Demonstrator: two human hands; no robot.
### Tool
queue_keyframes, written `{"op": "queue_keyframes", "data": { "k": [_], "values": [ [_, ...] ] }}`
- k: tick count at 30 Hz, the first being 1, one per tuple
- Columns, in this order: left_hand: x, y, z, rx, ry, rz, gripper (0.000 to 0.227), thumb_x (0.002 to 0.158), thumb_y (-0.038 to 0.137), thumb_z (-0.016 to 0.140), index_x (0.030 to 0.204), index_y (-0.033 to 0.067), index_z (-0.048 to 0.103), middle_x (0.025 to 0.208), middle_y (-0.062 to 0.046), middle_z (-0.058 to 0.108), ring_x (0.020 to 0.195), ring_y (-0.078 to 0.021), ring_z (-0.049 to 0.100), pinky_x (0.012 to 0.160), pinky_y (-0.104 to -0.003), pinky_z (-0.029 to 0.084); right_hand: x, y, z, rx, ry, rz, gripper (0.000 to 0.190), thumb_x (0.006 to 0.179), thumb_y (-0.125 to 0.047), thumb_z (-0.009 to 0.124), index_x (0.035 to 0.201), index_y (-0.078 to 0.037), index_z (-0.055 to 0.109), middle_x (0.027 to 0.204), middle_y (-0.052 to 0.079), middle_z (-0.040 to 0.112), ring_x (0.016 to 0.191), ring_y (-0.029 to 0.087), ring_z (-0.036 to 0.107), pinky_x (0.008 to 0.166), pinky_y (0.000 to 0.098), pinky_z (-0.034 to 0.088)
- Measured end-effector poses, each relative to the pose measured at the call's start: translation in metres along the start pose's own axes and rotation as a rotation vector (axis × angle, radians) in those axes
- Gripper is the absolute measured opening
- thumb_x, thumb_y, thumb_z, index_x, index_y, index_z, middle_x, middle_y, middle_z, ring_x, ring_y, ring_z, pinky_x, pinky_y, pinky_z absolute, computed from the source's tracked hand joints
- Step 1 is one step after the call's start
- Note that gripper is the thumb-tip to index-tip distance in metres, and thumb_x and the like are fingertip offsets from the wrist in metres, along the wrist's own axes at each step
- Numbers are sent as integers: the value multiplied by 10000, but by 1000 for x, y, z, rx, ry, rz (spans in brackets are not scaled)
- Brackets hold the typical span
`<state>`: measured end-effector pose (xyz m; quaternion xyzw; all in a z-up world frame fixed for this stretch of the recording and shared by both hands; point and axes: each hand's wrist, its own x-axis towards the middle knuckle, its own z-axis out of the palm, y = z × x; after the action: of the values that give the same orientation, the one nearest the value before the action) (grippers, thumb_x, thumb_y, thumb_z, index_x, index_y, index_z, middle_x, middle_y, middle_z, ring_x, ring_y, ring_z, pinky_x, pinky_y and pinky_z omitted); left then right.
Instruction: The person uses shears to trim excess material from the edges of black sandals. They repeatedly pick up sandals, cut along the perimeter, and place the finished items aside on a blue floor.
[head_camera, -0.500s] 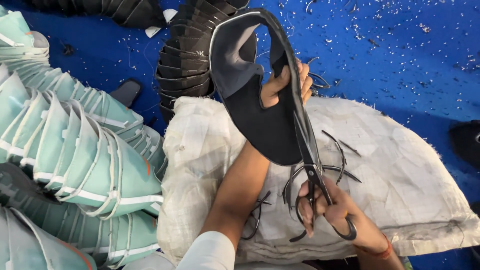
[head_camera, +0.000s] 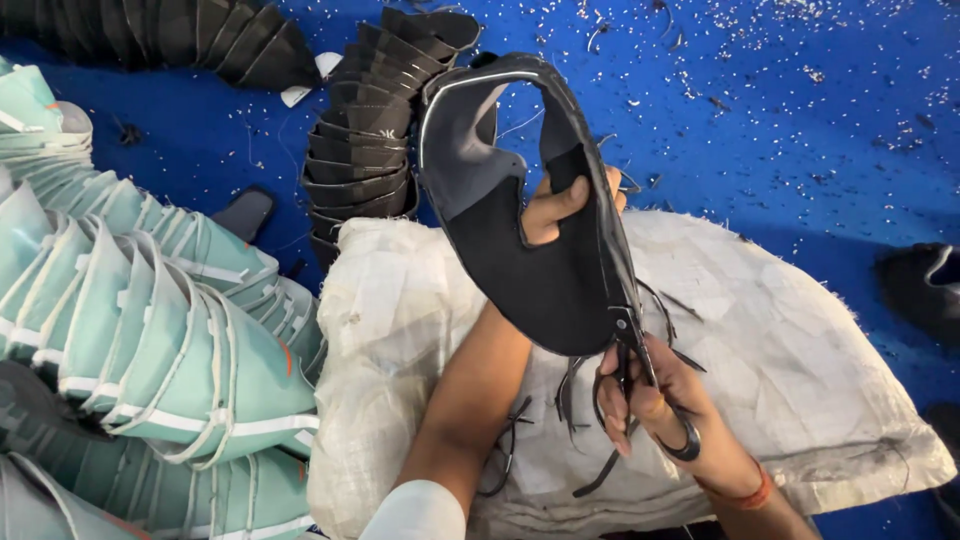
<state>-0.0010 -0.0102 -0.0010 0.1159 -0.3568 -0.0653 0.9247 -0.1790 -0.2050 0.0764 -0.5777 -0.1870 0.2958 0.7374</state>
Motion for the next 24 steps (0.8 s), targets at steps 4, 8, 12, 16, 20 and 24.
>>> {"op": "queue_keyframes", "data": {
  "k": [4,8,12,16,20,24],
  "values": [
    [0,1,-3,98,74,-24,301,985,290,757,1118,87,580,991,-71,550,918,-221,564,824,-368,479,3,-13,-7,-31,-79,-55,831,880,-654,700,1239,67,497,864,101,578,739,198,606,622,320,545],
    [-3,2,-8,127,98,-13,318,988,310,745,1145,89,578,1028,-64,551,938,-189,549,966,-383,501,8,-27,-11,-65,-70,-42,874,845,-684,715,1236,69,504,854,100,573,723,193,588,594,314,537],
    [-4,8,8,45,123,-59,305,1010,271,738,1193,84,582,1077,-76,603,980,-210,623,907,-402,536,9,-21,-18,22,25,35,751,875,-565,762,1176,69,497,756,102,530,616,181,521,495,306,465],
    [-4,4,24,73,324,-31,278,1021,154,715,1268,79,610,1106,-94,694,991,-236,707,883,-407,599,7,-23,-6,33,114,14,668,920,-520,724,1172,49,481,686,71,471,499,134,435,412,275,382],
    [0,5,26,151,317,74,267,1019,99,698,1274,58,628,1088,-76,718,961,-203,721,870,-364,599,4,-31,1,-58,-18,-50,737,922,-598,661,1252,39,491,776,80,520,621,164,518,513,298,460],
    [-1,8,27,149,259,79,239,1035,108,678,1262,46,633,1062,-97,722,932,-224,726,840,-381,609,9,-40,7,-37,-56,-18,766,926,-653,573,1262,32,511,820,88,530,765,193,554,580,340,511]
  ]
}}
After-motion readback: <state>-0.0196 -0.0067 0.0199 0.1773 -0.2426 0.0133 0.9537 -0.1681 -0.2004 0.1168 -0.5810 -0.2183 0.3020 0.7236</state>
